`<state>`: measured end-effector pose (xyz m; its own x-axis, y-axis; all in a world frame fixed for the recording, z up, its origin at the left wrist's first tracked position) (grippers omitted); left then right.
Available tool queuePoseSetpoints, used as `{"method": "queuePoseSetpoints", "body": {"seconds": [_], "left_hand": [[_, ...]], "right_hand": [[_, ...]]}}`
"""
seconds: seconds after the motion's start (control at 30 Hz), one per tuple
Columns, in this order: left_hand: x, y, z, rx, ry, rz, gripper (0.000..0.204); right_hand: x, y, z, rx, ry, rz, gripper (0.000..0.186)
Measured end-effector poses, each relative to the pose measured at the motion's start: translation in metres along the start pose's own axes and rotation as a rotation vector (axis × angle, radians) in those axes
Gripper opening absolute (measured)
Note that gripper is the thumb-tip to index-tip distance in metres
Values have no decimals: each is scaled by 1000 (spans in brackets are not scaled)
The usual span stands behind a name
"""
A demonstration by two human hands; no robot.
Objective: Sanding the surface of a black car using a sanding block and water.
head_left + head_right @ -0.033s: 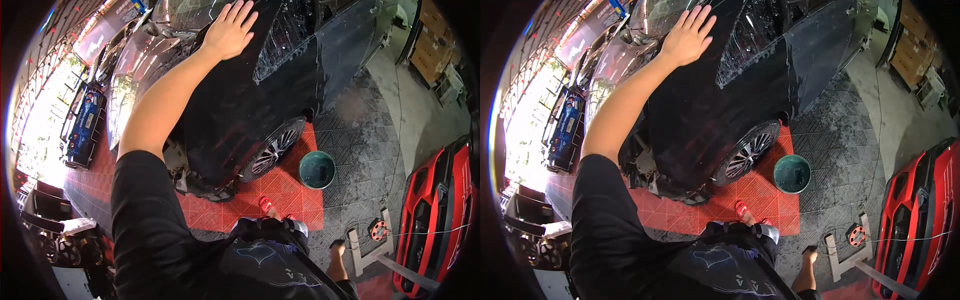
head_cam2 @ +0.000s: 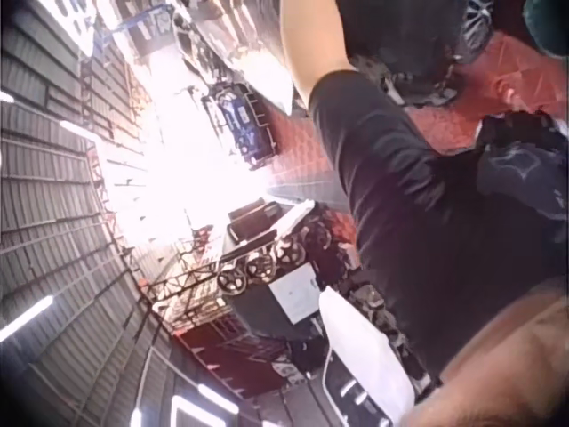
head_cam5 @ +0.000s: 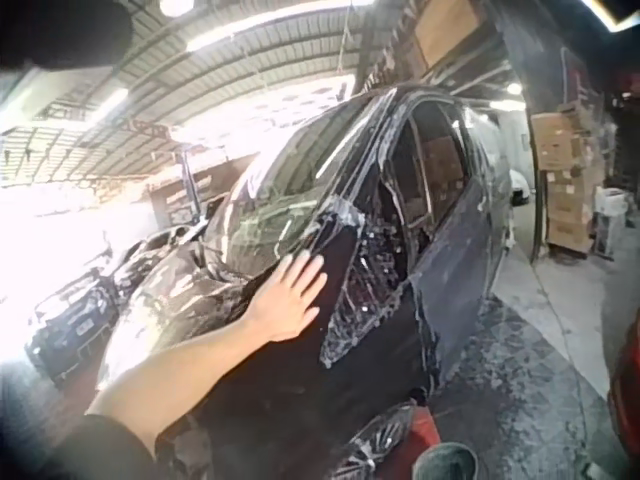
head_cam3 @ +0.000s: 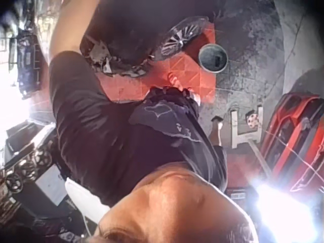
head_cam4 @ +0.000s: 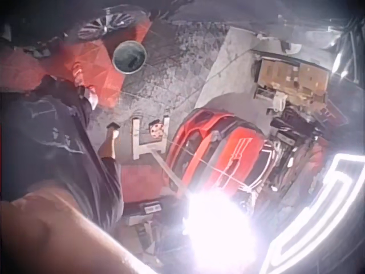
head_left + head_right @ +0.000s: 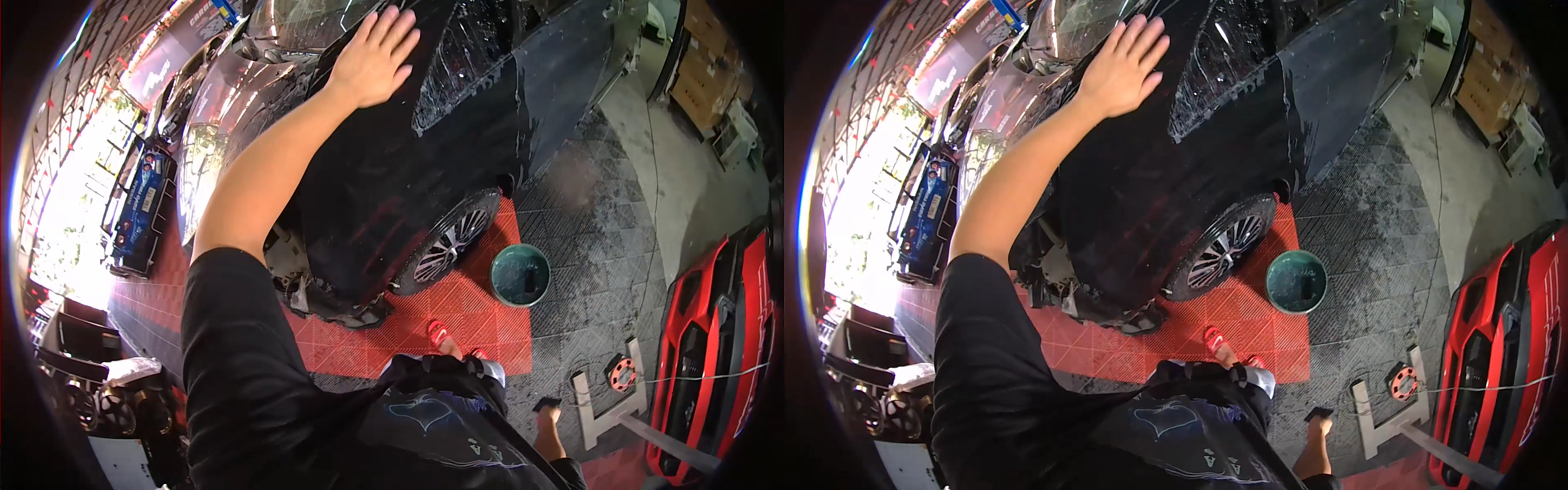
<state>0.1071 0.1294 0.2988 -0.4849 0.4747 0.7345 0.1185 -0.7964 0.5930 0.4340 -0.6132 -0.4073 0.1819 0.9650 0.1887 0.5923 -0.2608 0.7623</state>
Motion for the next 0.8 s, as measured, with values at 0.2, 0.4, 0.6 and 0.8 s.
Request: {"method": "queuePoseSetpoints", "body": {"seconds": [0.2,0.4,0.6,0.8], "left_hand": [[-124,-37,-174,374,-272,-236,70],[-207,-26,-442,749,-130,-654,43],[-256,11,-458,862,331,-890,38],[-278,42,-438,498,828,-1257,32]], "right_hand": [[-138,-59,-45,133,-175,4,33],[-57,-52,-100,-51,189,-57,45],[99,-31,-73,146,542,226,21],[326,-38,-213,473,893,542,27]]}}
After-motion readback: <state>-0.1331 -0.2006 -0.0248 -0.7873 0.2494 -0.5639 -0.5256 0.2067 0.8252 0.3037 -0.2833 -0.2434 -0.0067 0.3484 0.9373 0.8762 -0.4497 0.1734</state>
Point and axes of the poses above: each hand's wrist, its own z-axis towards the middle knuckle, its own y-axis out of the back of the hand, x = y × z, the point moved 6 cm from there along z, towards the middle knuckle, and after that the axes turned 9 degrees about -z, right-handed, at the moved point
